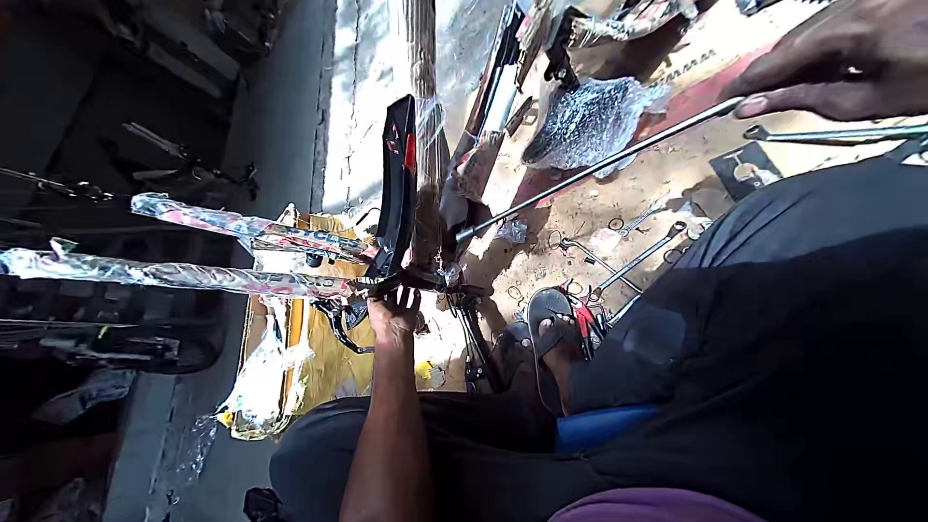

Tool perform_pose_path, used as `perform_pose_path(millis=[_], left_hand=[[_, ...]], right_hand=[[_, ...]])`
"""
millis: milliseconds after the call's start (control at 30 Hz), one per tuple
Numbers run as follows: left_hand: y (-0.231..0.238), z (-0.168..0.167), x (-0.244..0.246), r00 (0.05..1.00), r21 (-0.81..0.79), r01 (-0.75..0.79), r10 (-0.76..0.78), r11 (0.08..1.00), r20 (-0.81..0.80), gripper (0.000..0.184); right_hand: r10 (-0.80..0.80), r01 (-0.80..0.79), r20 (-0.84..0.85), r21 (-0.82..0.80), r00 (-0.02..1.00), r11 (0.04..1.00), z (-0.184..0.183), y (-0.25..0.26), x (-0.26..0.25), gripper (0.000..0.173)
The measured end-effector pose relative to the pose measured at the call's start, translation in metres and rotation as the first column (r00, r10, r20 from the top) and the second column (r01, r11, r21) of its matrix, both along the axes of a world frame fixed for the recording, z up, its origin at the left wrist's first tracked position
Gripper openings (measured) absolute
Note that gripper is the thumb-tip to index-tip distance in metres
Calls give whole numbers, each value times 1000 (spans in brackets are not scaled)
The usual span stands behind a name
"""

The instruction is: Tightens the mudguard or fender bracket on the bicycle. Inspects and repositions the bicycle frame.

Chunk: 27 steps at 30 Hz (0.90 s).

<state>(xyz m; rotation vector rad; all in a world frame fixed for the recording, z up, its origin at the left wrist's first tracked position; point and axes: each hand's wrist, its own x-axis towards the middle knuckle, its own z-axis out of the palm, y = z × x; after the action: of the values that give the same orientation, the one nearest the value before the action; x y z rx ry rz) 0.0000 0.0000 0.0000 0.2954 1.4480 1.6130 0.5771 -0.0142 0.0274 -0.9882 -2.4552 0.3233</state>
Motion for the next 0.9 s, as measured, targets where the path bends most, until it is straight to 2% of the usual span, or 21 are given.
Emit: perform_pose_path(millis=[67, 100, 267, 733, 900], left_hand=[[-1, 2, 2, 1000, 0, 9, -9, 1000, -24, 50], [0, 3, 2, 999, -7, 7, -7, 1000, -38, 49], [1, 2, 3, 999, -12, -20, 20, 1000, -33, 47], [3, 1, -1, 998, -26, -52, 52, 998, -20, 49], [5, 3, 1, 998, -36, -70, 70, 997, -3, 47]], right_hand=[[-63, 49, 192, 77, 979, 996, 33, 13, -52, 39], [-92, 68, 227, 111, 969, 992, 38, 19, -74, 36], [4, -44, 247, 154, 969, 987, 28, 57, -134, 34], [0, -17, 148, 113, 989, 993, 10, 78, -137, 40], [7, -38, 148, 204, 989, 978, 13, 86, -140, 37]])
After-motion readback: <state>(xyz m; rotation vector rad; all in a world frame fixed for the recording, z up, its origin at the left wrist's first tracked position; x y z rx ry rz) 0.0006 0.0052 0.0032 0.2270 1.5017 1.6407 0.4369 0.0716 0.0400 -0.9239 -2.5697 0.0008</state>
